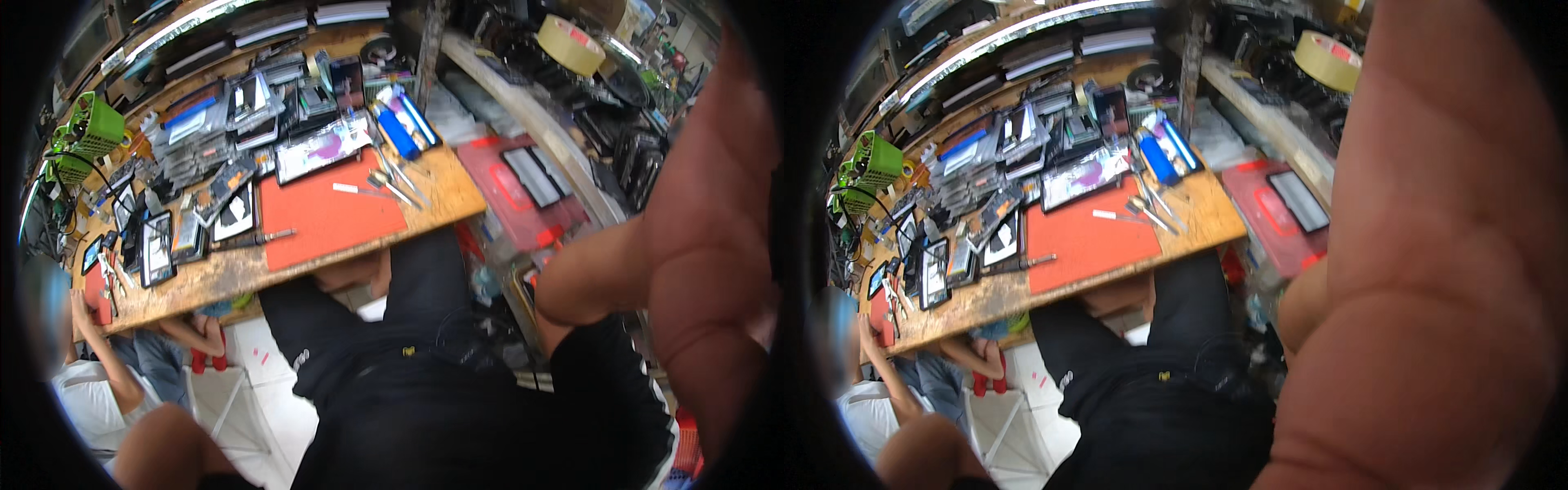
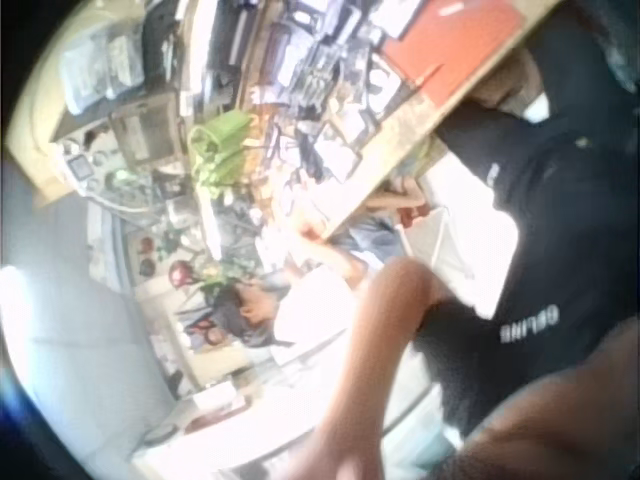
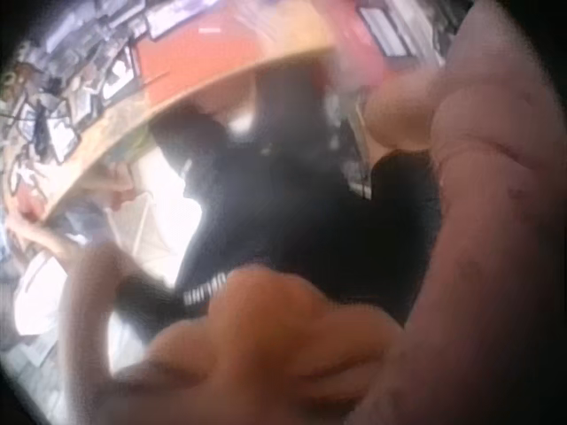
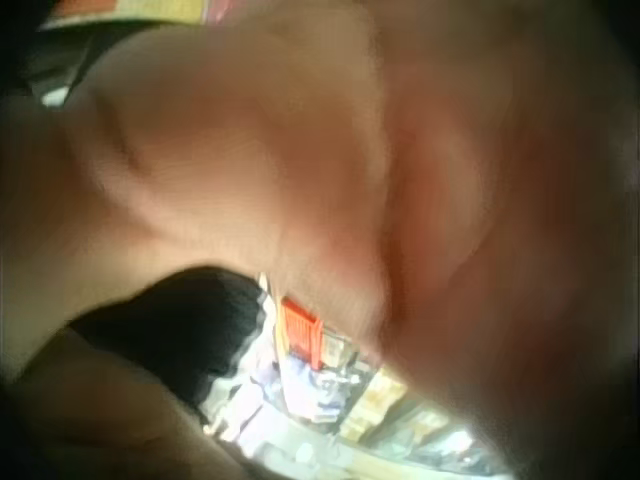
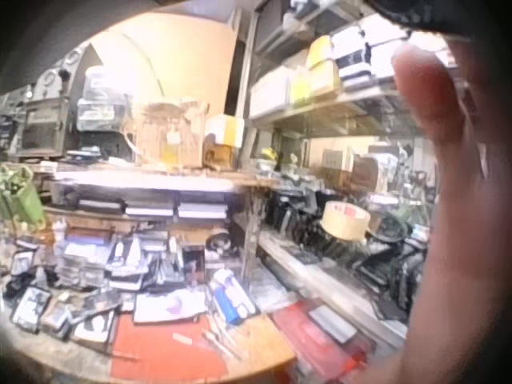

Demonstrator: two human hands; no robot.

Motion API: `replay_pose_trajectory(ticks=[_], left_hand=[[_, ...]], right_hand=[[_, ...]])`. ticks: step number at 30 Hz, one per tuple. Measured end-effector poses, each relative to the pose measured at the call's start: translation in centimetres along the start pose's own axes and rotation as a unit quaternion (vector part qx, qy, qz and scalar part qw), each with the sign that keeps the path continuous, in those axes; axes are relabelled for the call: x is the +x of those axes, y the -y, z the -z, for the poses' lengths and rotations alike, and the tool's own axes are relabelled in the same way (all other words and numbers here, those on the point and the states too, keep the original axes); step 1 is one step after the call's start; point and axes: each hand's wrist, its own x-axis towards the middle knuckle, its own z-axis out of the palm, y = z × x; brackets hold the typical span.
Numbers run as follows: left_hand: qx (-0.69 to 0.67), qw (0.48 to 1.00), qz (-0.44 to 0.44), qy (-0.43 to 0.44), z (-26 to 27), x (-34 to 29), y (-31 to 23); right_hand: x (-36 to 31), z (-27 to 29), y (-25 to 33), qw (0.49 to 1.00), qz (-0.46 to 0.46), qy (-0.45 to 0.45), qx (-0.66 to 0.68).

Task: The person uses a soldering iron and tweezers to work on a small electronic component on a cluttered workbench. They apply flux, heat the component, and add solder to create a connection.

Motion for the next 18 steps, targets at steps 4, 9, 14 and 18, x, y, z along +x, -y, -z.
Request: replay_pose_trajectory(ticks=[4, 9, 14, 18], left_hand=[[0.057, 0.99, 0.029, 0.122, -3.5, 2.1, 3.3], [0.066, 0.988, 0.034, 0.136, -3.8, 1.8, 2.8], [0.049, 0.989, 0.041, 0.131, -3.8, 1.5, 2.8], [0.035, 0.993, 0.042, 0.107, -3.3, 1.9, 2.5]], right_hand=[[-2.4, 1.7, -1.8, 0.995, -0.052, 0.014, -0.08], [-5.0, 2.6, -2.1, 0.989, -0.091, 0.006, -0.117], [-6.6, 2.9, -2.4, 0.985, -0.108, 0.004, -0.131], [-5.7, 3.0, -2.9, 0.984, -0.103, 0.003, -0.142]])
